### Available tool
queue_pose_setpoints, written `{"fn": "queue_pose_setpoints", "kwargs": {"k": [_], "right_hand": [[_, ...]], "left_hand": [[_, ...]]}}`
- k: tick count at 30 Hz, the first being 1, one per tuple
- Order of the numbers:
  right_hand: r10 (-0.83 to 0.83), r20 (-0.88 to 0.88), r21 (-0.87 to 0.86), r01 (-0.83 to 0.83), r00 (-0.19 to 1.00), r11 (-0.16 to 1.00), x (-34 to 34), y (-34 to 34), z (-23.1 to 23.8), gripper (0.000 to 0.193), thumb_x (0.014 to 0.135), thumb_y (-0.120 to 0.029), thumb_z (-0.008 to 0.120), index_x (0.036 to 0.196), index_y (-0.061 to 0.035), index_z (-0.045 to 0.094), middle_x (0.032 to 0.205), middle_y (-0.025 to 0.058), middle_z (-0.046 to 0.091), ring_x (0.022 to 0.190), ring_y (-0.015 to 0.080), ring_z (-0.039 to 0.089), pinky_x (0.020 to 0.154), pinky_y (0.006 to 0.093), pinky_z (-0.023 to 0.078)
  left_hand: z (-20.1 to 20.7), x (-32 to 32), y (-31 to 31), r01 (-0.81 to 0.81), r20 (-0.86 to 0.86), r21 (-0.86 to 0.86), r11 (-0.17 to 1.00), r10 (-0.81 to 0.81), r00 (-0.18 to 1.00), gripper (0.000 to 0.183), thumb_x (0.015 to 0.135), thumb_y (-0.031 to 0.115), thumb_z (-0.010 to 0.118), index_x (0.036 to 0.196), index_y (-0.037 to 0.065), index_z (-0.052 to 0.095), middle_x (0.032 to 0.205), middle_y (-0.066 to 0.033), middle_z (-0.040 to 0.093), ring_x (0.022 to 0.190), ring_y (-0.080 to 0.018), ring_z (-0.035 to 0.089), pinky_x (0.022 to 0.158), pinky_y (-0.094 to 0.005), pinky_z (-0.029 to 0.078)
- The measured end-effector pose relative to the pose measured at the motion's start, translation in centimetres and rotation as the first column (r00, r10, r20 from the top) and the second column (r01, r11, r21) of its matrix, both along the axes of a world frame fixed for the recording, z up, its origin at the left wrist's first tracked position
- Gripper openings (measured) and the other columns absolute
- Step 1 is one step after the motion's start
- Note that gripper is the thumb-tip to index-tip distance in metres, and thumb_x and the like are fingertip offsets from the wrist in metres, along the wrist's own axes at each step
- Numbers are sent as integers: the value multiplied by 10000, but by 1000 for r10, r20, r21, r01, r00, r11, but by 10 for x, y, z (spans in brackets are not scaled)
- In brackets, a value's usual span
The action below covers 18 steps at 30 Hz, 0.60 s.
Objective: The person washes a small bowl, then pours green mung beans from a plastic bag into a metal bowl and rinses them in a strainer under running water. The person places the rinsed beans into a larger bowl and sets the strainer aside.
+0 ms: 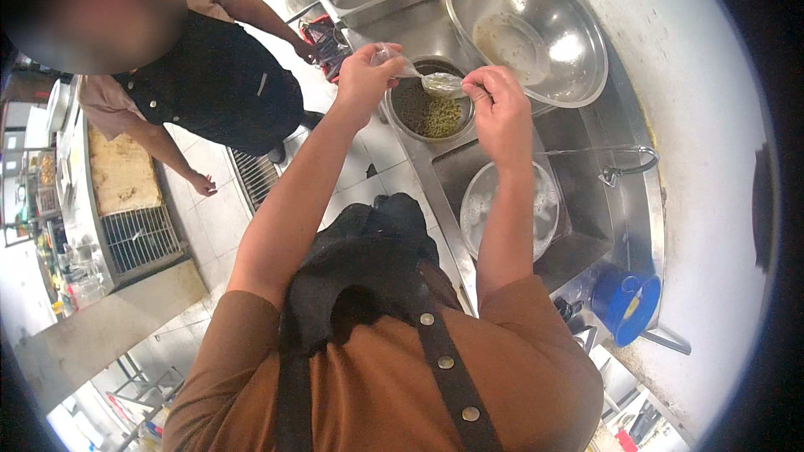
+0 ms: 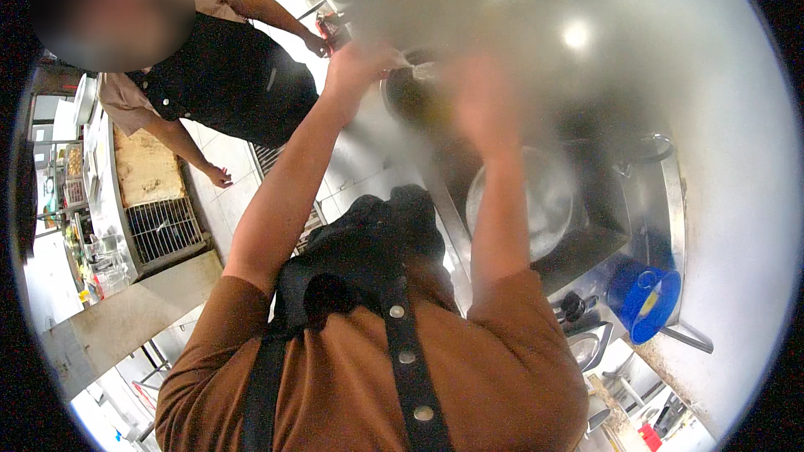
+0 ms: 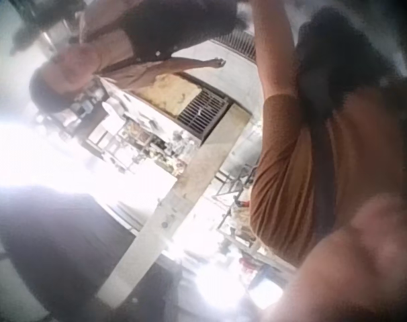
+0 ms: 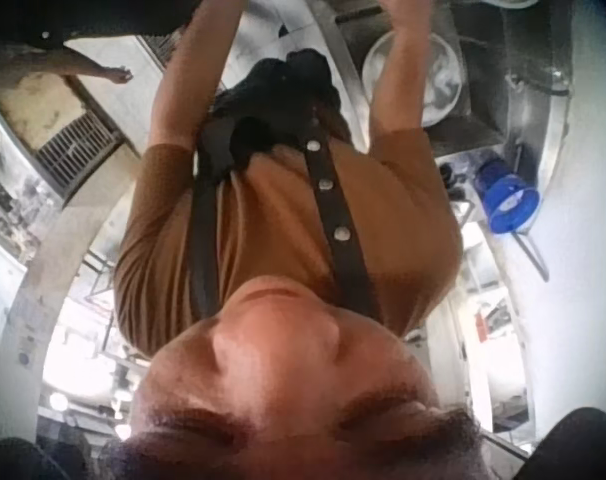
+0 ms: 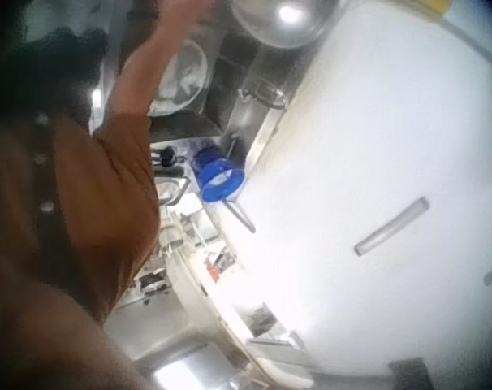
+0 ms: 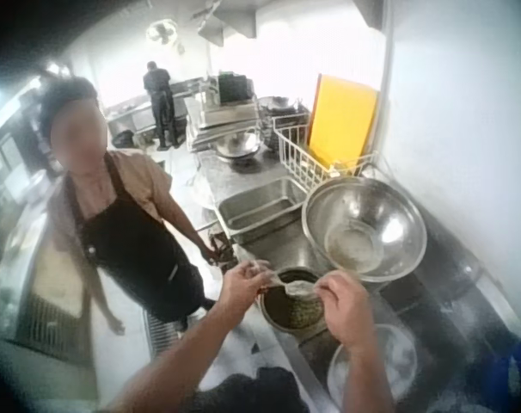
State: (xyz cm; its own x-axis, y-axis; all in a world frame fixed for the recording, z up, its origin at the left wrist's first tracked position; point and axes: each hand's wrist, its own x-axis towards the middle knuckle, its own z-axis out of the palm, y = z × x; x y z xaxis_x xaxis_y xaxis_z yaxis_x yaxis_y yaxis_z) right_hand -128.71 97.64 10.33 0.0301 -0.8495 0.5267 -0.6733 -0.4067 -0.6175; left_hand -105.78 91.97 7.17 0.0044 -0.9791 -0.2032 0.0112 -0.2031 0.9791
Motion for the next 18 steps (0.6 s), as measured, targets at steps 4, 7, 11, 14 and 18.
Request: {"fn": "queue_pose_setpoints", "kwargs": {"k": [4,7,11,14,18], "right_hand": [[-19,1,-4,19,1000,1000,-3,-9,-2,80,927,-56,739,971,-6,696,976,97,698,871,247,654,768,341,516],[-2,-7,6,2,1000,1000,-7,-13,-6,79,926,-57,743,970,-9,697,976,97,697,865,246,651,766,339,517],[9,24,-104,-6,1000,995,1,-7,4,83,928,-59,747,972,-8,698,983,90,701,852,224,648,755,328,518],[-27,34,10,27,999,1000,3,-9,8,91,931,-68,754,983,-10,707,993,87,709,853,216,654,748,327,521],[10,26,4,-11,1000,1000,1,-8,0,109,934,-76,763,1020,-20,726,1002,87,712,854,204,657,740,326,522]], "left_hand": [[12,-7,-2,-36,-29,-10,999,36,999,279,939,115,750,1203,30,728,1009,-58,749,810,-105,660,713,-274,544],[21,-11,3,-66,43,18,998,65,997,263,942,117,751,1192,40,738,989,-41,742,793,-93,638,718,-263,525],[28,-10,13,-81,49,23,996,80,996,249,949,125,745,1183,37,743,984,-30,740,789,-88,627,725,-265,519],[34,-8,11,-68,61,-30,997,70,996,249,952,128,745,1184,38,742,984,-25,740,817,-86,638,744,-269,522],[46,-8,14,-9,124,-49,999,15,992,249,955,132,747,1184,34,741,993,-26,743,856,-91,658,772,-273,531]]}}
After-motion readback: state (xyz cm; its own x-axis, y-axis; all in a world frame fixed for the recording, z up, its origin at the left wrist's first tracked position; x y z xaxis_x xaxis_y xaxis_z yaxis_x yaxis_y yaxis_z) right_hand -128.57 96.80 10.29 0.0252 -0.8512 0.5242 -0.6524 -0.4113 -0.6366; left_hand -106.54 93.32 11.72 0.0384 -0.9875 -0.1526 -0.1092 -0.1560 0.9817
